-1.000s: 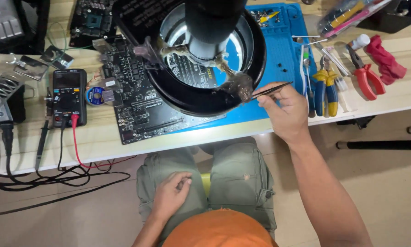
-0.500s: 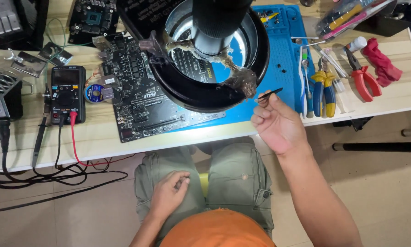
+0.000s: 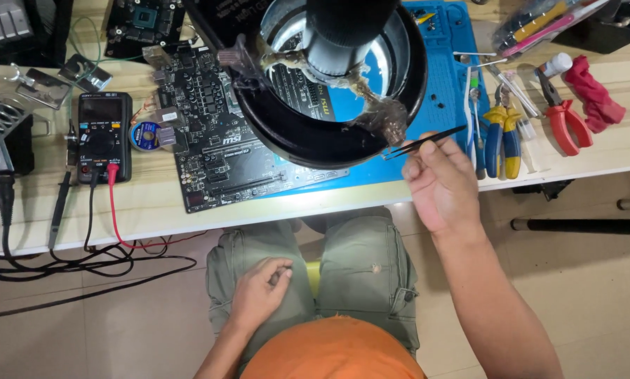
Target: A technician uses tweezers and a syringe to place small electronic components and apply flux to a motherboard under a digital microscope.
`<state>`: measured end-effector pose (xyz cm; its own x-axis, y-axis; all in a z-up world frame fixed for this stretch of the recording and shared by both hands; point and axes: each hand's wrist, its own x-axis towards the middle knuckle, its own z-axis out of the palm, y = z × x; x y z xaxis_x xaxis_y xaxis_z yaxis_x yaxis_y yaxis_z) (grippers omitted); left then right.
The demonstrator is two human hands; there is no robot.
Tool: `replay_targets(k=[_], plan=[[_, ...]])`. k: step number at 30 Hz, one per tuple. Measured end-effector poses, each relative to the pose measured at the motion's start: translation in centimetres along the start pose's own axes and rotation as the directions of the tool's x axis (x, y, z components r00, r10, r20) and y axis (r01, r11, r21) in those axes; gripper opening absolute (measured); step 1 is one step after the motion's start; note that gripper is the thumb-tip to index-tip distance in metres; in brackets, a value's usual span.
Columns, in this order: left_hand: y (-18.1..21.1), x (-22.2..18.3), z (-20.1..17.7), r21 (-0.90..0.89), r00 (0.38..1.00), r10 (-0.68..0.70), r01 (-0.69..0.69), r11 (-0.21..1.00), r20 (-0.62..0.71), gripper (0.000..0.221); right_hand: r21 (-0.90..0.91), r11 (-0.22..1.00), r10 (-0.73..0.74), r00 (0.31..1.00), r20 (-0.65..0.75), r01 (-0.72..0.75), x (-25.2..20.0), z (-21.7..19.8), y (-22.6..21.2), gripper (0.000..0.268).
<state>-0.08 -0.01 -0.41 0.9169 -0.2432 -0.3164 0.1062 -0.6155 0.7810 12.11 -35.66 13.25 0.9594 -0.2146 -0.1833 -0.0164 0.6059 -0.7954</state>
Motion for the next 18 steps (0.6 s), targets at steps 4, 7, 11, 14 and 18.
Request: replay_targets(k=[4, 7, 11, 14, 18], plan=[[-0.2, 0.0, 0.1, 0.009, 1.0, 0.006, -0.006, 1.0, 0.004, 0.028, -0.476, 0.807, -0.345, 0.933, 0.099, 0.349, -1.1, 2.3, 0.1, 0.018], [-0.1, 0.0, 0.1, -0.013, 1.0, 0.012, -0.012, 1.0, -0.004, 0.027, -0.725, 0.53, -0.435, 0.875, 0.213, 0.44, -1.5, 3.4, 0.9, 0.023], [0.1, -0.3, -0.1, 0.001, 0.998, 0.047, -0.047, 0.999, -0.044, 0.026, -0.827, 0.237, -0.43, 0.819, 0.381, 0.509, -0.7, 6.5, 1.2, 0.009], [0.0, -0.3, -0.3, -0.033, 0.999, 0.021, -0.022, 0.999, -0.027, 0.028, -0.755, 0.12, -0.433, 0.718, 0.545, 0.645, 0.3, 8.9, 1.5, 0.022], [-0.3, -0.4, -0.3, -0.033, 0.996, 0.072, -0.074, 0.997, -0.052, 0.026, -0.61, 0.146, -0.406, 0.609, 0.681, 0.779, 0.9, 10.9, 1.9, 0.013]])
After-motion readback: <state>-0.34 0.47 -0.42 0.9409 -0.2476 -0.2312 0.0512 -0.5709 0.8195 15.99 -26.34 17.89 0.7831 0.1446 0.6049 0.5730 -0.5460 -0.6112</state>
